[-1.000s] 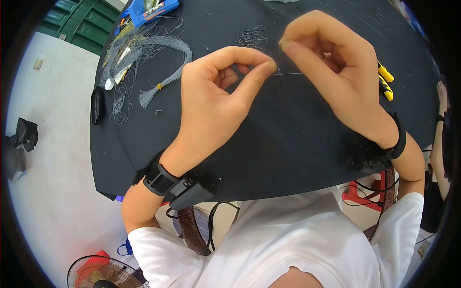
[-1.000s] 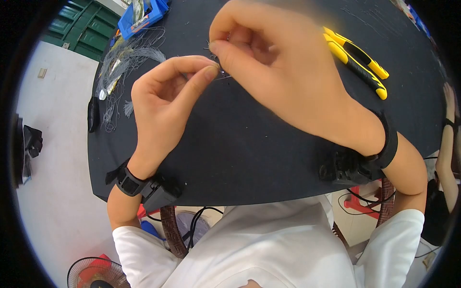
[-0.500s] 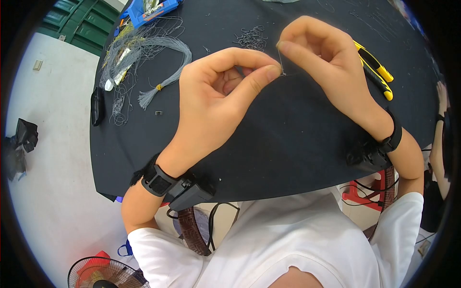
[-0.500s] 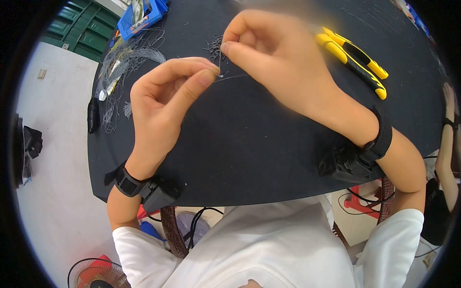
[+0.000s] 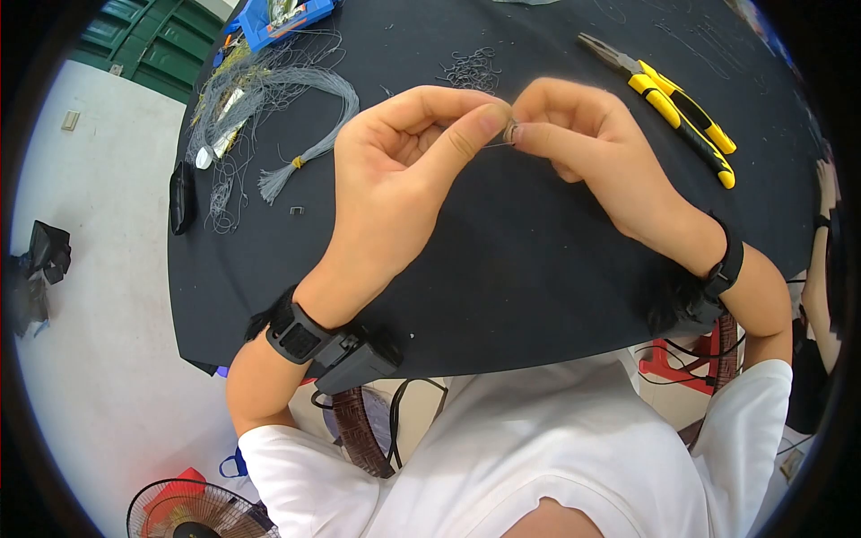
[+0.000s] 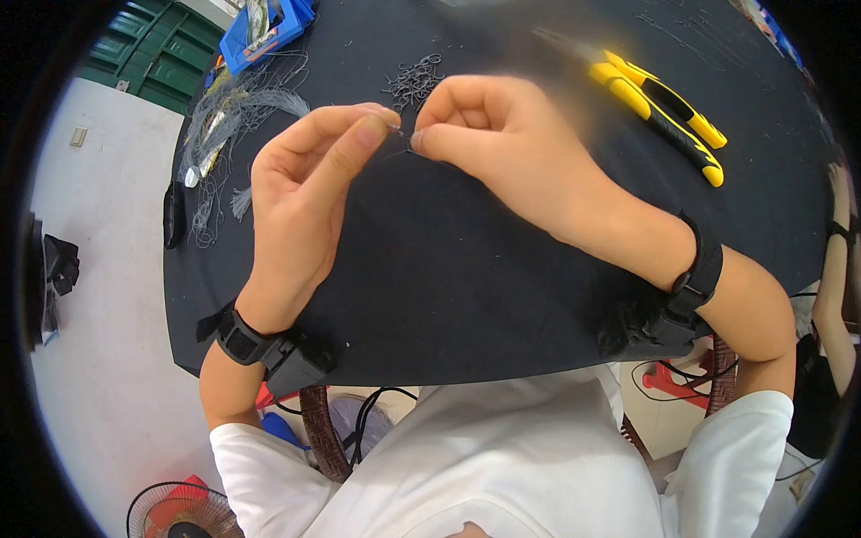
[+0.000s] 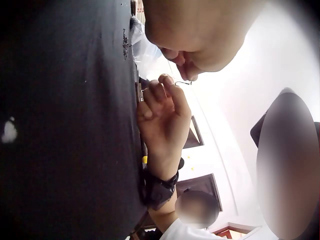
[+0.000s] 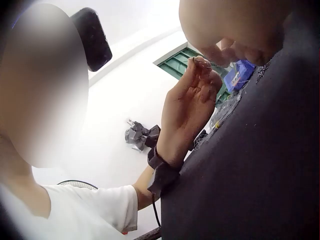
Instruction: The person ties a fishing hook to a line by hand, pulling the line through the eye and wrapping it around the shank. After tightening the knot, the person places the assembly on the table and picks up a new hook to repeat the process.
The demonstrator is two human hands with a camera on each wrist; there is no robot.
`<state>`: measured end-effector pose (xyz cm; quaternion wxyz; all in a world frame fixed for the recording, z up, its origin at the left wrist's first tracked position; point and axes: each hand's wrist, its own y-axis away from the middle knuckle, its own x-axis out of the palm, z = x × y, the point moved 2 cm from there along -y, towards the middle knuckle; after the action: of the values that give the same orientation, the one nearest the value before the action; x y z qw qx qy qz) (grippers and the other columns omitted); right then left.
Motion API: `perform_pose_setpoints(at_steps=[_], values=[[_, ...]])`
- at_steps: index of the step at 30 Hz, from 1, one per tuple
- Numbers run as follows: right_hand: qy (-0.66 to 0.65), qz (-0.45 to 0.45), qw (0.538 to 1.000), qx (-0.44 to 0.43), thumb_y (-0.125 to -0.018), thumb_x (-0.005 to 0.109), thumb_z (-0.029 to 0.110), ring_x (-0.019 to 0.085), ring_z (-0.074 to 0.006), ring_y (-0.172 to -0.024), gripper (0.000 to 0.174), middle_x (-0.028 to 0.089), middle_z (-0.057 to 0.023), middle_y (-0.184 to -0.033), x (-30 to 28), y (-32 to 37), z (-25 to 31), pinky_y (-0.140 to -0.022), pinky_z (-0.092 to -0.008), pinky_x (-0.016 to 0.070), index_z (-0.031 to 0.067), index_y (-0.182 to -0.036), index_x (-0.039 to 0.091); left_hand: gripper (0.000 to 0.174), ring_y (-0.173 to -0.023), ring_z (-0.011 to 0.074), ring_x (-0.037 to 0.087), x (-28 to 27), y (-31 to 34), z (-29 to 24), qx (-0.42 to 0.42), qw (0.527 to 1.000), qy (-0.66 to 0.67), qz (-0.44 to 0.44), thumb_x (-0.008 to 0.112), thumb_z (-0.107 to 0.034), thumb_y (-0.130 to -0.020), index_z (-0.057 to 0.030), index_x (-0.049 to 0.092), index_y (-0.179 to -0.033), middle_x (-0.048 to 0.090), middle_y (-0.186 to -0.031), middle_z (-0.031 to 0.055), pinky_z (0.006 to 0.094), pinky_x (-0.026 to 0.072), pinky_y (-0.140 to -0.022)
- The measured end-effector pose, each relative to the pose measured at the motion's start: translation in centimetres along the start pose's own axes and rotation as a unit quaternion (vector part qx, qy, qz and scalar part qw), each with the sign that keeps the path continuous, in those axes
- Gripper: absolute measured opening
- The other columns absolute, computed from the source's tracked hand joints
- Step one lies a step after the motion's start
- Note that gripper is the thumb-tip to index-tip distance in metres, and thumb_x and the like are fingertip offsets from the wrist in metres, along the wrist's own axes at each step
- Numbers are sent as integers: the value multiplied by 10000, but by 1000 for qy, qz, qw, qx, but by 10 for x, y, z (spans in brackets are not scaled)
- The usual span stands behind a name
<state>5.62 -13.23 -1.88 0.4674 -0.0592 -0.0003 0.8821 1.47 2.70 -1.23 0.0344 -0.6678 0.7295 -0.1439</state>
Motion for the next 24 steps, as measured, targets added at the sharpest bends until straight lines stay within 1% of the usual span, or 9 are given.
perform_pose_setpoints(at_steps=[2,5,8,11,14,17,20,23,24], values=[[-23,9,1000,2,-795,566,160,413,-8,-582,132,518,43,-644,3,2,-2,-512,-178,313,31,-791,590,154,-880,104,566,-2,1,-1,-24,1000,-13,2,581,-60,-836,30,607,-957,626,-937,83,212,418,-800],[-58,16,997,53,-795,565,175,407,-10,-584,138,520,42,-663,6,3,-2,-507,-179,308,40,-791,595,159,-817,65,548,-2,1,1,-27,999,-26,-19,587,-74,-836,20,612,-962,627,-929,63,181,404,-728],[-67,14,996,49,-794,567,190,409,-12,-583,146,535,35,-690,5,3,-5,-505,-172,305,47,-801,594,164,-757,32,514,-2,1,2,-34,999,-13,-16,595,-89,-834,11,615,-963,626,-923,45,158,373,-663],[-75,4,996,39,-805,557,178,415,-22,-579,140,558,12,-704,4,3,-5,-508,-172,322,43,-832,583,169,-731,14,487,-1,2,-1,-43,999,-3,-22,598,-99,-834,7,615,-963,624,-916,33,146,352,-640],[-64,-12,998,-7,-822,547,173,435,-33,-582,142,571,-15,-714,6,1,-3,-522,-172,349,39,-864,569,169,-725,14,487,-3,1,-1,-28,999,-24,-29,597,-101,-834,8,614,-962,625,-917,35,146,353,-635],[-40,1,999,-16,-838,541,170,474,-54,-604,148,579,-37,-729,3,1,-2,-561,-182,389,29,-877,560,166,-739,16,501,-4,0,1,-28,998,-24,-53,594,-101,-837,10,613,-959,627,-920,38,145,356,-636],[-16,-18,999,-42,-847,545,167,514,-75,-643,154,583,-47,-744,2,1,1,-606,-196,417,17,-875,556,164,-776,30,526,-5,0,2,-31,999,-15,-42,592,-98,-837,12,612,-957,628,-923,45,148,369,-661],[-41,-35,995,-82,-856,542,152,537,-94,-671,150,583,-53,-747,0,-1,-1,-641,-215,439,4,-877,550,161,-810,43,542,-3,1,5,-45,998,-18,-30,591,-92,-837,12,612,-958,628,-921,52,154,382,-684],[-43,-36,995,-83,-858,540,149,541,-96,-678,148,584,-54,-750,0,-1,-1,-645,-218,442,3,-879,549,160,-810,46,543,-3,1,5,-47,998,-18,-27,591,-91,-837,13,612,-958,628,-920,53,157,386,-688]])
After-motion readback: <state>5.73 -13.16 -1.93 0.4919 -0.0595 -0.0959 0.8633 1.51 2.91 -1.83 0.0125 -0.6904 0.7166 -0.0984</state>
